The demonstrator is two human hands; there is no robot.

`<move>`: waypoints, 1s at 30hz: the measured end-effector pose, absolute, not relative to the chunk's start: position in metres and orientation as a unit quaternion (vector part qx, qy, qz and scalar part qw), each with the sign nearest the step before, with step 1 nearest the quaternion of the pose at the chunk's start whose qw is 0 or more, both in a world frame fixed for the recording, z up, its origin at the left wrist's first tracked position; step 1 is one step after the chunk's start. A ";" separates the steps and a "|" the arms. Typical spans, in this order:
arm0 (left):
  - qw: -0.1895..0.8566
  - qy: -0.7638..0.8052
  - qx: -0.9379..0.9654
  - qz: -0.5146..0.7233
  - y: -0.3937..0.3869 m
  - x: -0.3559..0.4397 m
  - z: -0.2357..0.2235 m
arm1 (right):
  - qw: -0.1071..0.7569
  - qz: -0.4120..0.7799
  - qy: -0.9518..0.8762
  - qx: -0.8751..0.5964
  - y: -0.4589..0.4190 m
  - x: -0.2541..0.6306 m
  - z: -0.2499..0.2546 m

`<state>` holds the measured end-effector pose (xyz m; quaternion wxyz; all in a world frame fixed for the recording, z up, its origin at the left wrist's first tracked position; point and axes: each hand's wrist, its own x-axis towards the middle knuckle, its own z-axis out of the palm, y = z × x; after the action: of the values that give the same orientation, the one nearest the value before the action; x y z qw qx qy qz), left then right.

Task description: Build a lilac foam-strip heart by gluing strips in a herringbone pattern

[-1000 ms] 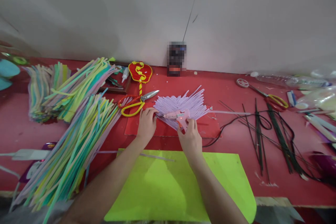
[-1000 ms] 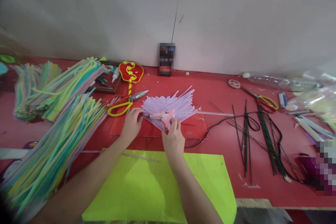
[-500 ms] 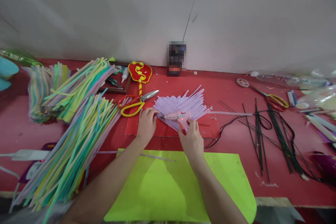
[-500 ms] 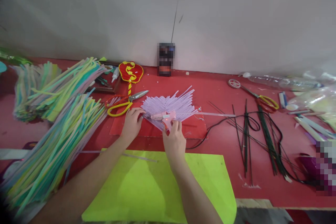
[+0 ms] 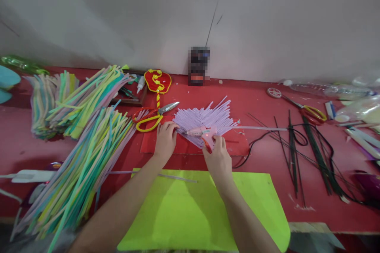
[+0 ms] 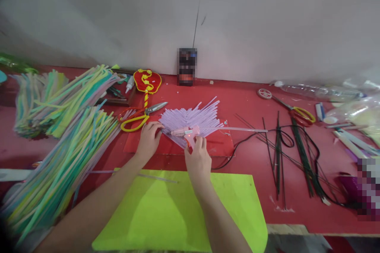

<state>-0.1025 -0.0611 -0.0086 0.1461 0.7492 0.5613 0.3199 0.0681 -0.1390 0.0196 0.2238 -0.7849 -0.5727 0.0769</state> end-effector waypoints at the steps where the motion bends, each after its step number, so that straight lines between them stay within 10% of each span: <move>1: 0.146 0.562 0.750 0.318 -0.061 -0.102 -0.008 | 0.224 0.076 -0.574 -0.784 -0.139 0.068 0.019; 30: 0.124 0.591 0.749 0.274 -0.070 -0.096 0.002 | 0.216 0.105 -0.549 -0.801 -0.143 0.068 0.023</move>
<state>-0.0965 -0.0702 0.0016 0.1244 0.7487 0.5906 0.2741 0.0681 -0.1429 0.0226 0.2156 -0.8010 -0.5485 0.1047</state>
